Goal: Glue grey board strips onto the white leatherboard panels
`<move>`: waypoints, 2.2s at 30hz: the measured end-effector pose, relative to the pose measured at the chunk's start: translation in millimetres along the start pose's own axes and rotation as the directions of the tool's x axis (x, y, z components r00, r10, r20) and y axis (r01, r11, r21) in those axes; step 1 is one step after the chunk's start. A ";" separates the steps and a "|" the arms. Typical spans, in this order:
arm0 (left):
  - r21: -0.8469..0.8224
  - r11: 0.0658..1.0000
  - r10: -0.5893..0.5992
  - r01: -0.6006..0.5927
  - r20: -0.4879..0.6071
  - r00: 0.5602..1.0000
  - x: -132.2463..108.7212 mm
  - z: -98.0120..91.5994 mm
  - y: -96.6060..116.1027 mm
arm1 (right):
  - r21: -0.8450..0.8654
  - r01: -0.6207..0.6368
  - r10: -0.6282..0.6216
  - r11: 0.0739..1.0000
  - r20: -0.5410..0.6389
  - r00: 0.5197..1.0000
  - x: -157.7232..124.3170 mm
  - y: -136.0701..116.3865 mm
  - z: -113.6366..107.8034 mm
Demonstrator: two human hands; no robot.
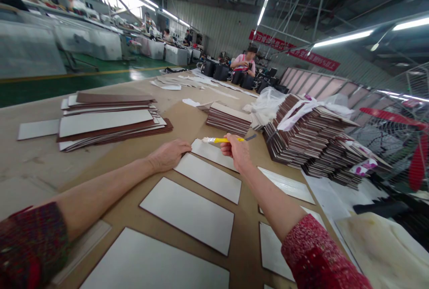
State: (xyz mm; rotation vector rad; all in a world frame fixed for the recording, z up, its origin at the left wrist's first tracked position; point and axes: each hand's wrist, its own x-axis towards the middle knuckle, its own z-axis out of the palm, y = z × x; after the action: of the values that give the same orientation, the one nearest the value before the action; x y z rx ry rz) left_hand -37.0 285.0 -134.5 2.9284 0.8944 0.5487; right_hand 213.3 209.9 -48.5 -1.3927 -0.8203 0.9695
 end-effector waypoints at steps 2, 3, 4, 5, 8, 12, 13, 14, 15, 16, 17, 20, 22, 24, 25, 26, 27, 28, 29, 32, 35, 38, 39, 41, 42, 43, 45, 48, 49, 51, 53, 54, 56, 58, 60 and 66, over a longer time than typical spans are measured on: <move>-0.007 1.000 -0.004 0.004 -0.013 1.000 -0.1 -0.4 0.7 | -0.008 -0.005 0.005 1.000 -0.004 1.000 6.5 4.2 6.5; -0.010 1.000 -0.007 0.007 -0.018 1.000 0.0 -0.8 1.2 | -0.014 -0.010 0.010 1.000 -0.005 1.000 8.9 6.0 9.3; -0.011 1.000 -0.010 0.009 -0.021 1.000 0.1 -1.3 1.8 | -0.021 -0.015 0.015 1.000 -0.004 1.000 10.5 7.5 11.7; -0.012 1.000 -0.012 0.011 -0.022 1.000 0.2 -1.9 2.5 | -0.029 -0.020 0.020 0.999 -0.001 1.000 11.6 8.9 14.0; -0.015 1.000 -0.013 0.012 -0.021 1.000 0.4 -4.0 4.4 | -0.058 -0.029 0.029 0.998 0.010 1.000 12.9 12.5 20.1; -0.014 1.000 -0.013 0.013 -0.016 1.000 0.0 -6.4 6.1 | -0.131 -0.048 0.050 0.990 0.017 0.999 16.0 16.7 27.2; -0.014 1.000 -0.013 0.013 -0.014 1.000 -0.1 -6.7 6.3 | -0.157 -0.054 0.058 0.986 0.017 0.998 17.5 17.5 28.4; -0.013 1.000 -0.013 0.013 -0.013 1.000 -0.2 -6.9 6.5 | -0.184 -0.060 0.065 0.981 0.018 0.998 19.3 17.8 29.1; -0.013 1.000 -0.013 0.013 -0.012 1.000 -0.2 -6.9 6.6 | -0.212 -0.067 0.073 0.975 0.018 0.997 21.3 17.8 29.2; -0.012 1.000 -0.013 0.013 -0.013 1.000 -0.2 -6.8 6.6 | -0.239 -0.074 0.081 0.968 0.020 0.997 23.3 17.4 28.5; -0.010 1.000 -0.015 0.014 -0.014 1.000 -0.2 -6.4 6.5 | -0.265 -0.080 0.089 0.961 0.021 0.996 25.1 16.4 27.1; -0.004 1.000 -0.013 0.013 -0.020 1.000 -0.3 -4.2 4.9 | -0.330 -0.104 0.115 0.938 0.013 0.993 29.1 11.6 18.6; 0.000 1.000 -0.005 0.005 -0.026 1.000 -0.5 -2.3 3.1 | -0.360 -0.122 0.130 0.925 -0.001 0.992 30.1 8.0 10.1; 0.004 1.000 0.001 -0.001 -0.033 0.999 -0.9 -0.6 1.4 | -0.381 -0.136 0.142 0.914 -0.013 0.990 29.8 5.2 0.1; 0.006 1.000 0.002 -0.002 -0.036 0.999 -1.1 0.0 0.7 | -0.389 -0.141 0.146 0.910 -0.018 0.989 29.2 4.1 -5.4; 0.007 1.000 0.003 -0.003 -0.038 0.999 -1.3 0.4 0.3 | -0.396 -0.145 0.149 0.907 -0.021 0.989 28.4 3.3 -11.1; 0.008 1.000 0.003 -0.002 -0.040 0.999 -1.5 0.6 0.1 | -0.400 -0.148 0.150 0.904 -0.026 0.988 27.4 2.6 -17.0; 0.008 1.000 0.002 -0.002 -0.042 0.999 -1.8 0.7 0.0 | -0.404 -0.150 0.150 0.902 -0.031 0.988 26.2 2.0 -23.2; 0.008 1.000 0.002 -0.002 -0.043 0.999 -2.0 0.7 0.0 | -0.407 -0.152 0.150 0.901 -0.037 0.988 24.9 1.5 -29.4; 0.007 1.000 0.007 -0.006 -0.042 0.999 -2.3 1.1 -0.5 | -0.416 -0.156 0.146 0.896 -0.056 0.988 20.3 -0.4 -48.8; 0.004 1.000 0.010 -0.010 -0.043 0.999 -2.4 2.7 -2.4 | -0.425 -0.164 0.144 0.890 -0.079 0.986 14.9 -3.3 -67.5; 0.004 1.000 0.008 -0.008 -0.048 0.999 -2.5 4.7 -4.6 | -0.426 -0.171 0.138 0.889 -0.107 0.985 8.4 -6.7 -83.4; 0.006 1.000 0.008 -0.008 -0.048 0.999 -2.6 5.2 -5.1 | -0.423 -0.172 0.135 0.890 -0.116 0.984 6.1 -7.8 -87.8; 0.009 1.000 0.011 -0.010 -0.047 0.999 -2.7 5.8 -5.8 | -0.417 -0.174 0.129 0.892 -0.134 0.983 1.6 -9.6 -95.4; 0.011 1.000 0.012 -0.012 -0.046 0.999 -2.7 5.9 -5.9 | -0.414 -0.176 0.126 0.893 -0.144 0.981 -0.4 -10.2 -98.9; 0.013 1.000 0.014 -0.013 -0.045 0.999 -2.6 5.9 -5.9 | -0.412 -0.178 0.124 0.894 -0.153 0.980 -2.2 -10.7 -102.1; 0.016 1.000 0.015 -0.015 -0.043 0.999 -2.4 5.4 -5.4 | -0.411 -0.181 0.119 0.893 -0.173 0.978 -5.2 -11.7 -108.4; 0.014 1.000 0.017 -0.016 -0.041 0.999 -1.7 3.7 -3.3 | -0.408 -0.171 0.099 0.897 -0.193 0.976 -8.7 -14.6 -116.2; 0.011 1.000 0.016 -0.016 -0.041 0.999 -1.5 2.9 -2.3 | -0.404 -0.160 0.085 0.901 -0.197 0.977 -9.8 -16.4 -117.7; 0.005 1.000 0.012 -0.011 -0.041 0.999 -1.2 1.0 0.1 | -0.388 -0.119 0.041 0.914 -0.204 0.978 -12.1 -21.2 -117.4; -0.001 1.000 0.004 -0.004 -0.044 0.999 -1.2 -1.5 2.5 | -0.357 -0.056 -0.021 0.933 -0.208 0.978 -14.0 -26.4 -110.8; -0.004 1.000 -0.002 0.002 -0.048 0.999 -1.3 -2.8 3.6 | -0.333 -0.021 -0.050 0.943 -0.203 0.978 -14.7 -28.3 -104.7; -0.007 1.000 -0.012 0.012 -0.053 0.999 -1.5 -5.3 5.5 | -0.276 0.037 -0.088 0.961 -0.175 0.981 -15.8 -29.5 -86.9; -0.010 1.000 -0.017 0.017 -0.049 0.999 -1.5 -7.6 6.8 | -0.217 0.064 -0.092 0.974 -0.125 0.988 -16.6 -26.5 -63.3; -0.015 1.000 -0.017 0.016 -0.037 0.999 -1.4 -9.6 7.7 | -0.170 0.063 -0.076 0.983 -0.071 0.995 -16.9 -19.8 -37.3; -0.032 0.999 -0.017 0.016 -0.021 1.000 -1.0 -13.4 9.6 | -0.130 0.023 -0.020 0.991 0.018 1.000 -11.7 6.5 21.8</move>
State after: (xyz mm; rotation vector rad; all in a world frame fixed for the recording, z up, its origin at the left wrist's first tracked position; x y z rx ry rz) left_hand -37.2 275.4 -121.0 2.8892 0.9022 0.5883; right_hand 188.2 207.8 -53.2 -1.4862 -0.9228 0.9253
